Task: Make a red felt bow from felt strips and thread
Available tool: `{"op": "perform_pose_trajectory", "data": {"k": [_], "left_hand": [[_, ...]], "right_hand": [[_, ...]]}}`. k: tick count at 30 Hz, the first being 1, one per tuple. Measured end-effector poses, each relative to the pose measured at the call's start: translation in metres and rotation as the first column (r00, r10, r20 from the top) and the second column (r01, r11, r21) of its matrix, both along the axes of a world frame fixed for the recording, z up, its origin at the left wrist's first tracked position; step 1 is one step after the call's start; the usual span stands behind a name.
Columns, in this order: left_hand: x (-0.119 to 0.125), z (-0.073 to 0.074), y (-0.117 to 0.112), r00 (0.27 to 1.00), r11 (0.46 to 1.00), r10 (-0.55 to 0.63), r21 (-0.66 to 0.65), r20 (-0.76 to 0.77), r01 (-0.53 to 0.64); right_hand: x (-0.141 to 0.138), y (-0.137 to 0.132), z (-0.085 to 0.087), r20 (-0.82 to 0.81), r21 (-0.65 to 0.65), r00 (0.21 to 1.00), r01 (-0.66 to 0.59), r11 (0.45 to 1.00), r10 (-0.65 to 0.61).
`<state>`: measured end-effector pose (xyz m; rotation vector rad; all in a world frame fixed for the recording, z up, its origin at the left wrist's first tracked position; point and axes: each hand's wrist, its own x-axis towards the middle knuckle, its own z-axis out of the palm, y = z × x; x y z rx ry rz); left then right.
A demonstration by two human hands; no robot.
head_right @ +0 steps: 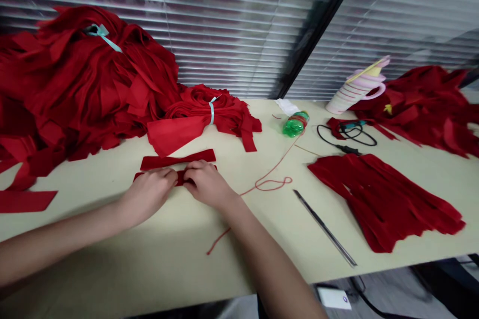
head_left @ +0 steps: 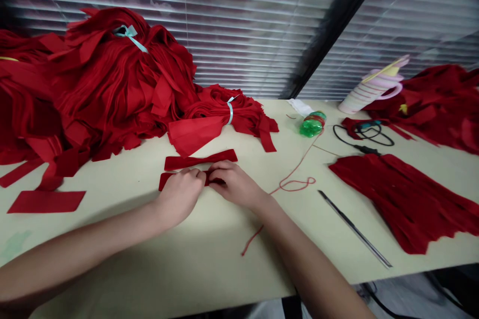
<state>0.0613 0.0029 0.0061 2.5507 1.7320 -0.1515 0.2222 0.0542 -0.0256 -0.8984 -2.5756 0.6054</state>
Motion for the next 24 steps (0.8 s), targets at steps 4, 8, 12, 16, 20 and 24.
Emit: {"op": "perform_pose_trajectory", "data": {"k": [4, 8, 12, 16, 20, 24], "left_hand": [[-0.002, 0.001, 0.001, 0.999, 1.0, 0.014, 0.004, 0.03, -0.014], [-0.004, -0.001, 0.001, 0.999, 0.999, 0.028, 0.02, 0.044, -0.029], [-0.004, -0.002, 0.0, 0.998, 0.999, 0.035, 0.025, 0.059, -0.037], [-0.004, -0.002, 0.0, 0.997, 0.999, 0.033, 0.027, 0.069, -0.035], [-0.005, -0.002, 0.0, 0.997, 0.999, 0.029, 0.026, 0.074, -0.031], [-0.005, -0.004, 0.001, 0.997, 0.999, 0.021, 0.027, 0.08, -0.023]], "right_hand": [[0.001, 0.0, 0.001, -0.006, 0.01, 1.0, -0.021, 1.0, 0.021], [0.002, 0.0, 0.001, -0.002, 0.027, 0.999, -0.037, 0.999, 0.037], [0.001, -0.002, 0.002, 0.037, 0.072, 0.998, -0.051, 0.996, 0.048], [-0.002, -0.005, 0.004, 0.122, 0.139, 0.992, -0.049, 0.989, 0.032], [-0.005, -0.009, 0.002, 0.168, 0.167, 0.985, -0.058, 0.984, 0.03], [-0.009, -0.012, -0.001, 0.245, 0.244, 0.97, -0.066, 0.968, 0.005]]}}
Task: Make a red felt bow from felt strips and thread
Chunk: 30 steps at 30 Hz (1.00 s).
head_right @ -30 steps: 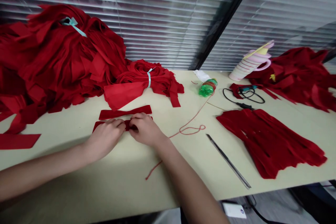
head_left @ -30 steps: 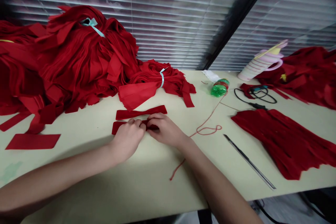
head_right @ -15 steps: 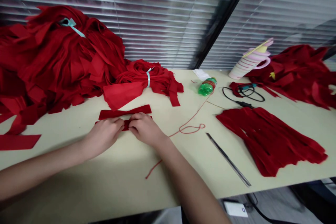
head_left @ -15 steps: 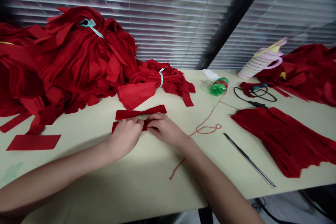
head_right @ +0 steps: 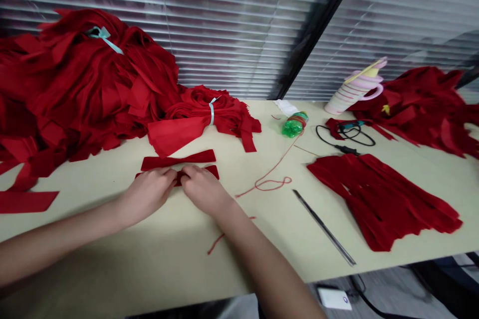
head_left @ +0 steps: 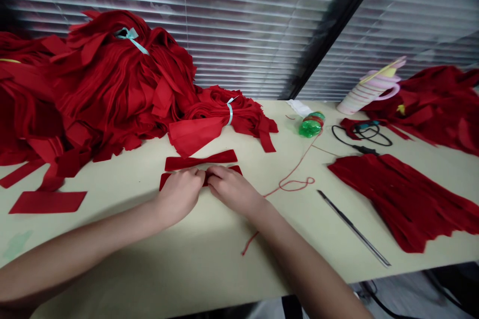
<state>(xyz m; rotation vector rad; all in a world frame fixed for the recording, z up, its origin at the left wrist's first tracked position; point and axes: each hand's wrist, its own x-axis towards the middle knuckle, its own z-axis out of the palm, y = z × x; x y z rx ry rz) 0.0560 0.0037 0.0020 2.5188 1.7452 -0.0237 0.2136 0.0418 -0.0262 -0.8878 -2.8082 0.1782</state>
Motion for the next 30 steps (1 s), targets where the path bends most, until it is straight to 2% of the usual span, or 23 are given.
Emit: {"op": "perform_pose_trajectory", "data": {"k": [7, 14, 26, 30], "left_hand": [[0.0011, -0.0003, 0.0008, 1.0, 1.0, -0.001, 0.005, -0.003, 0.001], [0.0014, 0.0025, 0.0002, 1.0, 1.0, 0.023, -0.008, -0.021, -0.023], [0.0013, 0.0006, 0.0016, 1.0, 1.0, 0.006, 0.005, -0.005, -0.006], [0.0018, 0.0, 0.002, 1.0, 1.0, 0.002, 0.002, -0.001, -0.002]], "right_hand": [[-0.0028, -0.0012, 0.0005, 0.029, 0.088, 1.0, -0.006, 0.996, 0.003], [0.0029, 0.0004, 0.0046, 0.025, -0.049, 1.0, -0.018, 0.999, 0.019], [-0.0022, -0.0035, 0.0071, 0.157, 0.076, 0.986, -0.061, 0.995, 0.048], [-0.004, -0.0064, 0.0075, 0.126, 0.129, 0.992, -0.047, 0.991, 0.03]]}}
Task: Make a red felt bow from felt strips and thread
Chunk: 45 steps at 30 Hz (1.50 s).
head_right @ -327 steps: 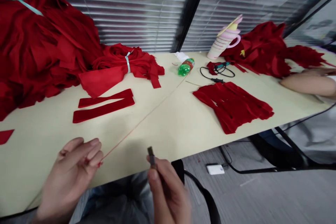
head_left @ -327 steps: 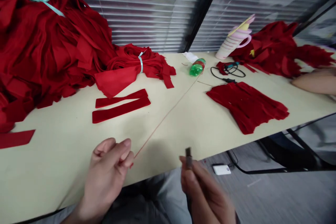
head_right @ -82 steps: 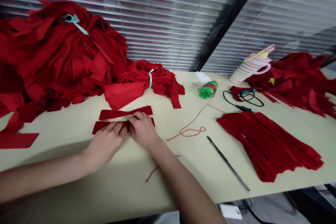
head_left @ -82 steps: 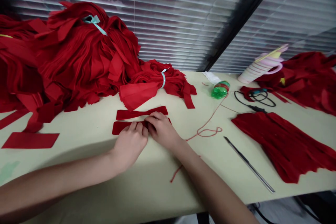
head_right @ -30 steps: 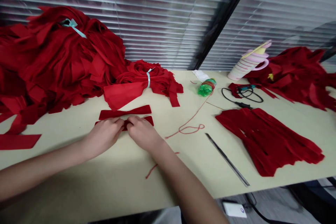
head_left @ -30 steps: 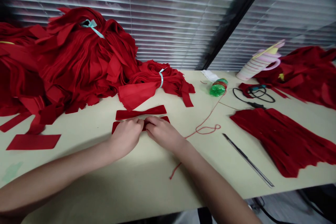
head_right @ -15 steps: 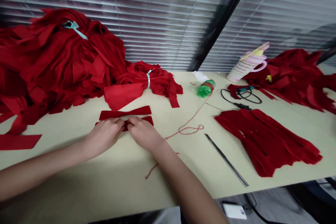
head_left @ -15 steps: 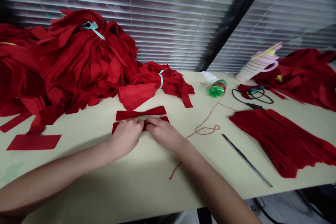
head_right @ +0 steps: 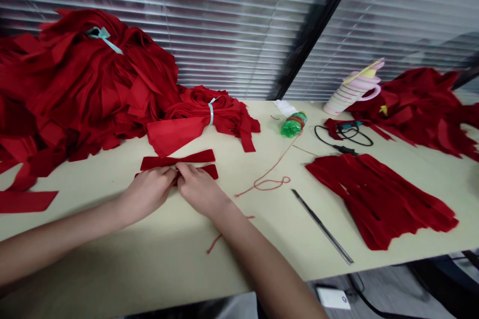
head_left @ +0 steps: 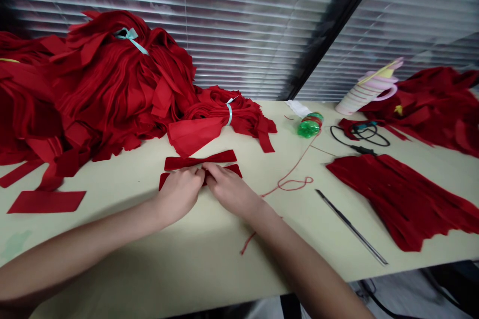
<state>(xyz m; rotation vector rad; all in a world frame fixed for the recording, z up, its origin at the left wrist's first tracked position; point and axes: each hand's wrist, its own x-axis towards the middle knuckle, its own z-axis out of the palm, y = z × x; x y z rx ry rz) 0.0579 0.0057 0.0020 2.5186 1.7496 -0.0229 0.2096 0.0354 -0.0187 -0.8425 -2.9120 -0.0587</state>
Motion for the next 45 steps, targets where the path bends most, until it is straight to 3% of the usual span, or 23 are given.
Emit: {"op": "perform_pose_trajectory", "data": {"k": [5, 13, 36, 41, 45], "left_hand": [[-0.001, -0.002, 0.0, 1.0, 1.0, -0.011, -0.003, 0.005, 0.011], [0.0, 0.0, 0.0, 1.0, 1.0, -0.006, -0.014, -0.006, 0.006], [-0.002, -0.005, 0.001, 1.0, 1.0, -0.018, 0.013, -0.017, 0.018], [-0.001, -0.002, 0.0, 0.999, 1.0, -0.015, 0.004, -0.028, 0.015], [0.0, -0.001, -0.001, 0.999, 1.0, -0.002, -0.005, -0.045, 0.002]], "right_hand": [[0.001, 0.001, -0.004, -0.03, 0.051, 1.0, -0.008, 0.999, 0.009], [0.003, 0.005, -0.001, 0.002, -0.071, 1.0, 0.0, 0.997, 0.0], [-0.002, -0.002, -0.007, 0.078, 0.103, 0.996, 0.03, 0.994, -0.038], [0.002, 0.001, -0.007, 0.033, 0.017, 0.998, 0.058, 0.998, -0.058], [0.006, 0.008, -0.009, -0.163, -0.152, 0.985, 0.025, 0.988, -0.05]]}}
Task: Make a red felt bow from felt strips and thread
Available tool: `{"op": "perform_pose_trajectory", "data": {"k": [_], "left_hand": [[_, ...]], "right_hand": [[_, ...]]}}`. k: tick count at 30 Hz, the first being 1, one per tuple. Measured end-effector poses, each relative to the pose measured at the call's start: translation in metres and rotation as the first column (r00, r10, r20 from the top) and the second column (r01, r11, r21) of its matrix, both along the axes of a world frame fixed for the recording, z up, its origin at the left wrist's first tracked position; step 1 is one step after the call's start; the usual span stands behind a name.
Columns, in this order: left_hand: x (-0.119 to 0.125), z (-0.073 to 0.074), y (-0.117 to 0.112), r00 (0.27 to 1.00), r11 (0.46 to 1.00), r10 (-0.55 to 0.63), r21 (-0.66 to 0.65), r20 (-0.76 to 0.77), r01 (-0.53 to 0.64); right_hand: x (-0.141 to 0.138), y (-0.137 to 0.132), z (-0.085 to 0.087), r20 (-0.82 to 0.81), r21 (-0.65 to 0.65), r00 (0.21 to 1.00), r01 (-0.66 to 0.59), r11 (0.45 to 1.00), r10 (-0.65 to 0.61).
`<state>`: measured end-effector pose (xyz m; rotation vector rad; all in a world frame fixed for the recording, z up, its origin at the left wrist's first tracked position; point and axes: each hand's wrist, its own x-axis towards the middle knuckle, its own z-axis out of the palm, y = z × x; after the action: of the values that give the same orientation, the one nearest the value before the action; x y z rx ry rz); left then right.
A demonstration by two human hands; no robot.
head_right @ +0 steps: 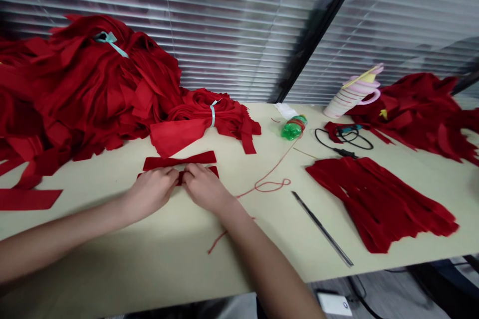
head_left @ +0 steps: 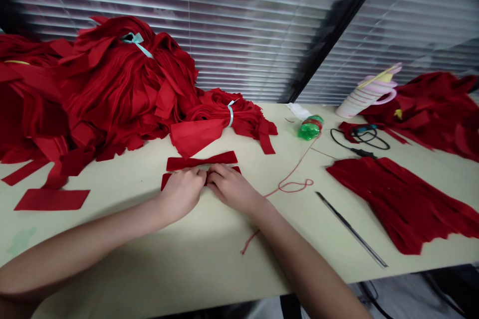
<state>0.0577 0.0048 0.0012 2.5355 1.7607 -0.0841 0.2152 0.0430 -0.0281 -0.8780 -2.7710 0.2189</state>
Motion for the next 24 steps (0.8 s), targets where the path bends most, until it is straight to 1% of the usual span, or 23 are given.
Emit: {"op": "perform_pose_trajectory", "data": {"k": [2, 4, 7, 10, 13, 16, 18, 24], "left_hand": [[0.0, 0.0, 0.0, 1.0, 1.0, 0.003, -0.007, -0.004, -0.003], [0.0, 0.001, 0.0, 1.0, 1.0, 0.003, -0.014, -0.007, -0.003], [-0.001, 0.002, 0.001, 1.0, 1.0, 0.004, -0.024, -0.012, -0.004], [0.0, 0.004, 0.002, 1.0, 0.999, 0.006, -0.033, -0.018, -0.006], [0.0, 0.004, 0.002, 1.0, 0.999, 0.007, -0.037, -0.022, -0.008], [0.001, 0.003, 0.001, 1.0, 0.999, 0.008, -0.036, -0.02, -0.009], [0.001, 0.002, 0.001, 1.0, 1.0, 0.004, -0.03, -0.016, -0.004], [0.002, 0.002, 0.002, 1.0, 1.0, -0.007, -0.021, -0.018, 0.006]], "right_hand": [[0.0, 0.002, -0.002, -0.094, -0.052, 0.996, -0.002, 0.999, -0.003], [0.0, 0.002, -0.004, -0.151, -0.084, 0.988, 0.012, 0.996, -0.025], [-0.003, 0.0, -0.007, -0.187, -0.14, 0.979, 0.056, 0.989, -0.082], [-0.007, -0.003, -0.009, -0.184, -0.171, 0.973, 0.109, 0.979, -0.14], [-0.012, -0.006, -0.01, -0.146, -0.13, 0.973, 0.159, 0.979, -0.178], [-0.017, -0.01, -0.009, -0.071, -0.065, 0.975, 0.204, 0.977, -0.209], [-0.019, -0.011, -0.008, -0.033, -0.04, 0.977, 0.209, 0.977, -0.21], [-0.023, -0.012, -0.006, 0.032, -0.023, 0.978, 0.206, 0.978, -0.205]]}}
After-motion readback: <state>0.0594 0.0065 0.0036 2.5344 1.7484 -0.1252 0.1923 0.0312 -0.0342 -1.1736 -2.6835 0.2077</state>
